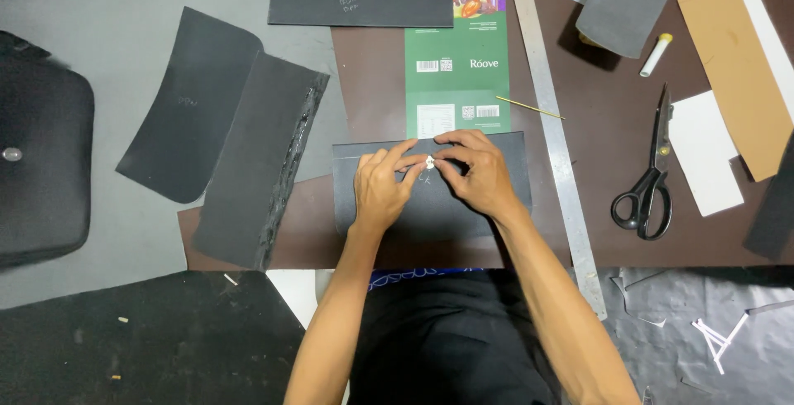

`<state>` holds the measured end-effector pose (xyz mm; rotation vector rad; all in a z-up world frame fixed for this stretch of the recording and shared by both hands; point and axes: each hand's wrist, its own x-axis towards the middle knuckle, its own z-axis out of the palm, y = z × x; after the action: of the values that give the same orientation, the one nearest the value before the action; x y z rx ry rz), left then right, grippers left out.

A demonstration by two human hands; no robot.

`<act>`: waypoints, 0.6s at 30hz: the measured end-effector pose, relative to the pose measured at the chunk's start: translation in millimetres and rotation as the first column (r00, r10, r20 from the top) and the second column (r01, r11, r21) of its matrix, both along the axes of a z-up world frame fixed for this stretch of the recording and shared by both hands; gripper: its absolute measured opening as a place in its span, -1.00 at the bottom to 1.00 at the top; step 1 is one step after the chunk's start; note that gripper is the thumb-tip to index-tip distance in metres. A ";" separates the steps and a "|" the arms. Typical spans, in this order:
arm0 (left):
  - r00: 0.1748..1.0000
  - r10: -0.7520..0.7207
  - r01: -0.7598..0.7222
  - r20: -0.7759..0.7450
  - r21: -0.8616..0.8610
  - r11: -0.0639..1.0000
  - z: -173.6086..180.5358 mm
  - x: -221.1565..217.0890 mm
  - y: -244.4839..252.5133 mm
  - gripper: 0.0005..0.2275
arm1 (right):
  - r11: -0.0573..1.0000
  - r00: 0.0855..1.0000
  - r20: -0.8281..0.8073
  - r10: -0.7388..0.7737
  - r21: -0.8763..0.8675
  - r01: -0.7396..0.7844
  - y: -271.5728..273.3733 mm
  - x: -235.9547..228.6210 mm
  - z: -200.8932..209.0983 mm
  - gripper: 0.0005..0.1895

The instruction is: Assembling a leather bag by attaching a magnetic clasp and a metal logo to a leather panel.

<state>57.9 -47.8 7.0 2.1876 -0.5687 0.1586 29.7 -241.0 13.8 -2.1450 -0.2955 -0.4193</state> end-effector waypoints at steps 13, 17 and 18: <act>0.999 0.012 -0.007 0.050 -0.100 0.995 -2.1 -0.4 2.1 -0.69 | 1.000 1.000 0.018 0.018 0.004 -0.018 -1.5 1.6 1.8 -0.94; 0.998 0.020 -0.014 0.061 -0.100 0.995 -3.9 -0.1 2.8 -0.63 | 1.000 0.999 0.027 0.021 0.002 -0.021 -1.2 2.4 1.1 -0.91; 0.998 0.021 -0.015 0.058 -0.099 0.995 -3.7 -0.6 2.9 -0.63 | 1.000 0.999 0.024 0.021 0.002 -0.021 -0.5 2.0 1.1 -0.91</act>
<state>57.3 -45.0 3.2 2.0980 -0.5629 0.2566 31.7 -241.6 14.8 -2.1338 -0.3309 -0.4335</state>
